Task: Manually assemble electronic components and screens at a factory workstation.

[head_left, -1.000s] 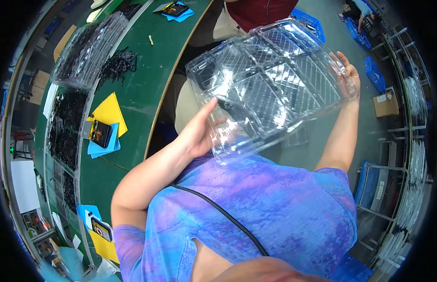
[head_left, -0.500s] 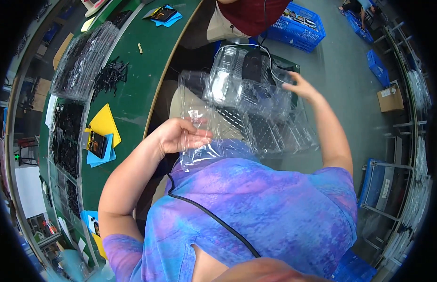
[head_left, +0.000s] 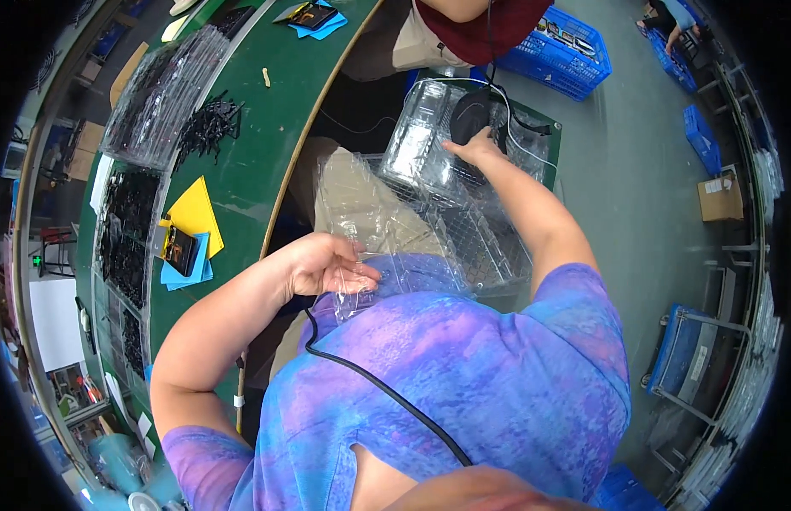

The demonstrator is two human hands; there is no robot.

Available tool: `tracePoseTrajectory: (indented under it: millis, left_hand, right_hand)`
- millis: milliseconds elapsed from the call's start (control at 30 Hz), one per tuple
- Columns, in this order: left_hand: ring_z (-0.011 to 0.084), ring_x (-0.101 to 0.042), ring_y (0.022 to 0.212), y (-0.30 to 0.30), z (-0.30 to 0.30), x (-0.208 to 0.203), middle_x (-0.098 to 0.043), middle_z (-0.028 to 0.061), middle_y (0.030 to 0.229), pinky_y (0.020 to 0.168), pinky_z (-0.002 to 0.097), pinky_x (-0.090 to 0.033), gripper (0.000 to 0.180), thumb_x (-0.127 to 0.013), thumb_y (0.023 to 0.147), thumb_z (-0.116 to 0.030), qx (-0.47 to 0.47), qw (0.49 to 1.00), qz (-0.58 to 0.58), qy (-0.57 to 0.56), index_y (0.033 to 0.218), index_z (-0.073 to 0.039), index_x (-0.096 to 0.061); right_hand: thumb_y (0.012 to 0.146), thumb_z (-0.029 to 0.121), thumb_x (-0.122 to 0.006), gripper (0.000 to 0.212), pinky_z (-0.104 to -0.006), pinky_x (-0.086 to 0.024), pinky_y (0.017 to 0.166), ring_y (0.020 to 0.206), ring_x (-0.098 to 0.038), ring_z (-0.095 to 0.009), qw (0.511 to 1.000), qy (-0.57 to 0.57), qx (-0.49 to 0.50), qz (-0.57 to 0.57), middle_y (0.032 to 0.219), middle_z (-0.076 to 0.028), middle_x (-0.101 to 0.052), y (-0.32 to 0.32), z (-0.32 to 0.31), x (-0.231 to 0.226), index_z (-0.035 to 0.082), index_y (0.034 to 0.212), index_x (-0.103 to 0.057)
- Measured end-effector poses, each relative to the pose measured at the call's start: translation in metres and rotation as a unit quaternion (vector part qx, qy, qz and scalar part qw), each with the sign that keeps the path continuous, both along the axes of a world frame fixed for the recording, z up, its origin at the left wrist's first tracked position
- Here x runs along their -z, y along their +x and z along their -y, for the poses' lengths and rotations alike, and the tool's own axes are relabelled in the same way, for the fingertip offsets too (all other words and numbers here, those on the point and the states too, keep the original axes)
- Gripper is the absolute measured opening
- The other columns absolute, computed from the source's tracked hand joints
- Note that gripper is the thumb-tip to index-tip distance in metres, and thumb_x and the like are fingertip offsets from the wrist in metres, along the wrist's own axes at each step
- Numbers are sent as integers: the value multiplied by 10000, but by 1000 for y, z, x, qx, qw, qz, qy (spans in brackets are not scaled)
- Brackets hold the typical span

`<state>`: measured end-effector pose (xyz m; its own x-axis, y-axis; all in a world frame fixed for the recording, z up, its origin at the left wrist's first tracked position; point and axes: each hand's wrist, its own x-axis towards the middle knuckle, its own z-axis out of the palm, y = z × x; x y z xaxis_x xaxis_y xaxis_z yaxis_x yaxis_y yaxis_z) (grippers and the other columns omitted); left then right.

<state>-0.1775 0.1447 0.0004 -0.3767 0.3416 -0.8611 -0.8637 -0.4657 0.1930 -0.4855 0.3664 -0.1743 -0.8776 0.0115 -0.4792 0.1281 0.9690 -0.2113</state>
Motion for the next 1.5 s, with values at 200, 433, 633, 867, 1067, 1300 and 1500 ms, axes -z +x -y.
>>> tracePoseTrajectory:
  millis: [200, 433, 633, 867, 1067, 1300, 1500]
  left_hand:
    - [415, -716, 897, -6, 5, -6, -615, 349, 1118, 765, 463, -642, 426, -494, 905, 19, 7, 998, -29, -48, 1304, 47, -346]
    - [383, -724, 871, -30, 3, 13, -629, 276, 1163, 698, 446, -645, 281, -552, 911, -35, 50, 991, -56, -114, 1165, 49, -467]
    - [393, -725, 797, -63, -5, 14, -645, 258, 1125, 632, 420, -630, 873, -596, 905, -8, 97, 976, -60, -184, 1568, -61, -31]
    - [388, -724, 846, -103, 9, 39, -665, 206, 1113, 714, 459, -622, 847, -633, 903, -20, 111, 981, -65, -147, 1567, -148, -122]
    - [322, -728, 794, -144, 12, 71, -692, 172, 1028, 712, 454, -612, 795, -667, 916, -52, 124, 978, -92, -141, 1545, -154, -192]
    - [293, -718, 789, -167, 18, 101, -695, 164, 981, 691, 429, -598, 695, -641, 932, -37, 212, 964, -97, -125, 1518, -165, -291]
    - [295, -718, 784, -187, 8, 125, -695, 161, 986, 669, 415, -598, 725, -645, 933, -41, 203, 965, -136, -96, 1537, -200, -277]
  right_hand:
    - [643, 422, -850, 721, -372, -521, 954, 1113, -671, -310, 998, -52, -46, -6, 1216, -240, -667, -41, -12, 38, -52, 1159, -677]
    - [586, 289, -906, 730, -375, -470, 994, 1150, -643, -303, 985, -131, -68, -92, 1181, -200, -692, -99, -84, 58, -37, 1195, -670]
    - [748, 193, -859, 647, -384, -476, 961, 1109, -651, -299, 980, -193, -42, -20, 1235, -162, -678, -140, -107, 52, 5, 1311, -603]
    - [854, 165, -749, 579, -385, -462, 987, 1174, -617, -302, 962, -233, -32, -139, 1287, -170, -648, -159, -121, -5, 51, 1380, -536]
    - [880, 254, -699, 393, -459, -491, 915, 1093, -635, -411, 929, -126, -114, -329, 1143, -204, -685, -172, -126, -84, 126, 1238, -600]
    - [904, 258, -673, 370, -445, -497, 897, 1086, -647, -383, 913, -145, -71, -375, 1138, -182, -691, -197, -148, -128, 164, 1254, -599]
    - [920, 281, -644, 395, -453, -495, 917, 1100, -633, -395, 902, -117, -87, -406, 1157, -184, -686, -187, -137, -159, 160, 1291, -585]
